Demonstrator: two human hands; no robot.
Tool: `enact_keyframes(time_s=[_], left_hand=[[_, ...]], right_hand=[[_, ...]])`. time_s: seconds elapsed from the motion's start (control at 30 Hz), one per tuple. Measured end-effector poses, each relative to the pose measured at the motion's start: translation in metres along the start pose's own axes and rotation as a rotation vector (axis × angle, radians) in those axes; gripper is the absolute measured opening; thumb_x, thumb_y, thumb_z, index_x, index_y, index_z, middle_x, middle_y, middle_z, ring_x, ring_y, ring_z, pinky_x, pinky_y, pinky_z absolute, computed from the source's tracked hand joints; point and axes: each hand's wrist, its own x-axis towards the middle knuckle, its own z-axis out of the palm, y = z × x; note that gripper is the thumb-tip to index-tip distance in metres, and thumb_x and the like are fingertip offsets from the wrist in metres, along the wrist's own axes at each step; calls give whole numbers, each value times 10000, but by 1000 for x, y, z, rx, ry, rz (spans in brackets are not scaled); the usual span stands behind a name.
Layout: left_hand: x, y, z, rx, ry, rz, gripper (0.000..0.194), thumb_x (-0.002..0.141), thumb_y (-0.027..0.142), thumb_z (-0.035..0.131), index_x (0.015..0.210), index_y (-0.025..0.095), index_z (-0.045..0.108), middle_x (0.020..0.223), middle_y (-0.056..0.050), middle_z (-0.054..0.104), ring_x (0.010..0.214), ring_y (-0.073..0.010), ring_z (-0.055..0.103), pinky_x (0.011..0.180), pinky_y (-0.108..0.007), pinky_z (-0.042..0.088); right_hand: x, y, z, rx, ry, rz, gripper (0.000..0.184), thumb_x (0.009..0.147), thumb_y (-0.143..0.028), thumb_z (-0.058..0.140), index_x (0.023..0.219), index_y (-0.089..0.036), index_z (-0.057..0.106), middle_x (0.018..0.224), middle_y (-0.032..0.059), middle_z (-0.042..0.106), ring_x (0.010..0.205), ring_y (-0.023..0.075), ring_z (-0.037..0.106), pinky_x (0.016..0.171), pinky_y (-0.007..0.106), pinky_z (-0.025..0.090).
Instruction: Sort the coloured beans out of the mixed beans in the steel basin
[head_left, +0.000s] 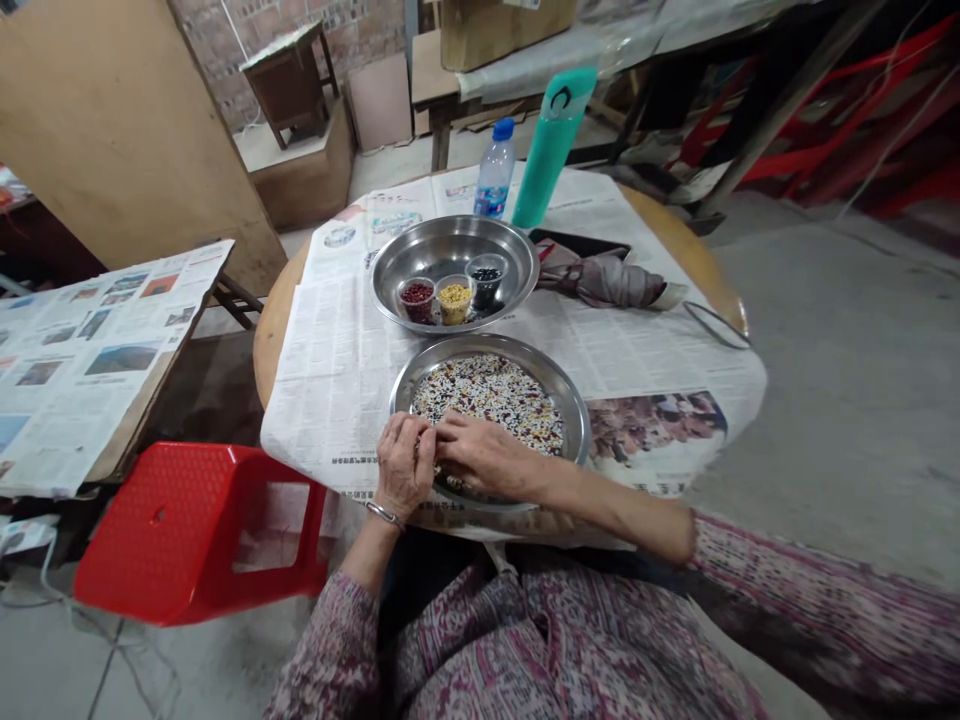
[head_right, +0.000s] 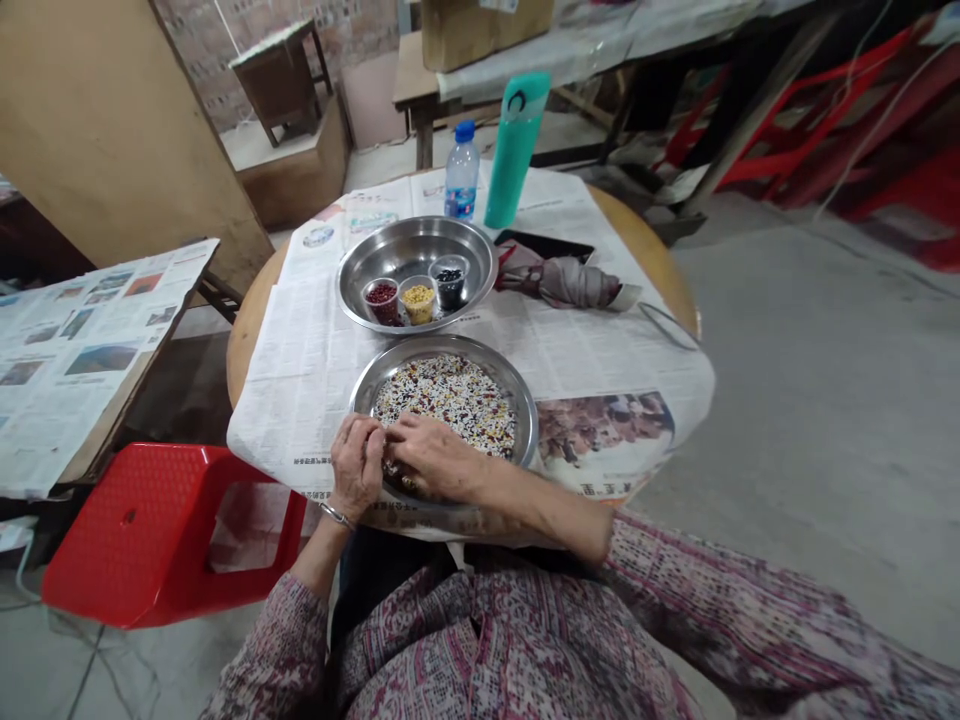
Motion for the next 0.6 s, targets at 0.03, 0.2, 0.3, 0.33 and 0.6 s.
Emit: enact_keyframes(time_s=[0.03,0.2,0.3,0.33,0.6], left_hand=[[0,0,0,-5,0,3,188,994,210,411,860,189,540,827,-46,587,832,-177,539,778,-324,466],[1,0,0,-20,-14,12,194,995,205,406,861,187,545,819,-48,589,820,-176,540,775,-330,467],[1,0,0,-17,-9,11,202,996,213,404,853,189,544,816,-51,590,818,-178,541,773,-335,469],[1,0,0,-16,-7,10,205,996,215,403,848,190,542,815,-51,590,817,-178,541,772,-335,470],[2,3,0,-12,-7,16,221,999,215,402,823,193,533,793,-42,591,792,-175,534,754,-326,456]], right_hand=[[1,7,-3,-53,7,12,191,907,-155,513,959,-175,696,1000,101,663,956,222,538,863,382,482],[-5,52,-22,-245,126,268,250,949,-264,501,1059,-170,704,1158,136,635,1098,274,510,935,451,467],[-22,62,-28,-244,115,335,275,944,-298,516,1115,-173,692,1183,137,624,1133,282,518,957,459,464],[-29,60,-29,-210,93,312,270,942,-305,523,1114,-180,690,1174,129,626,1123,272,531,957,447,468],[-64,8,-48,69,-204,124,216,931,-152,483,920,-214,689,883,46,654,822,163,613,724,284,484]])
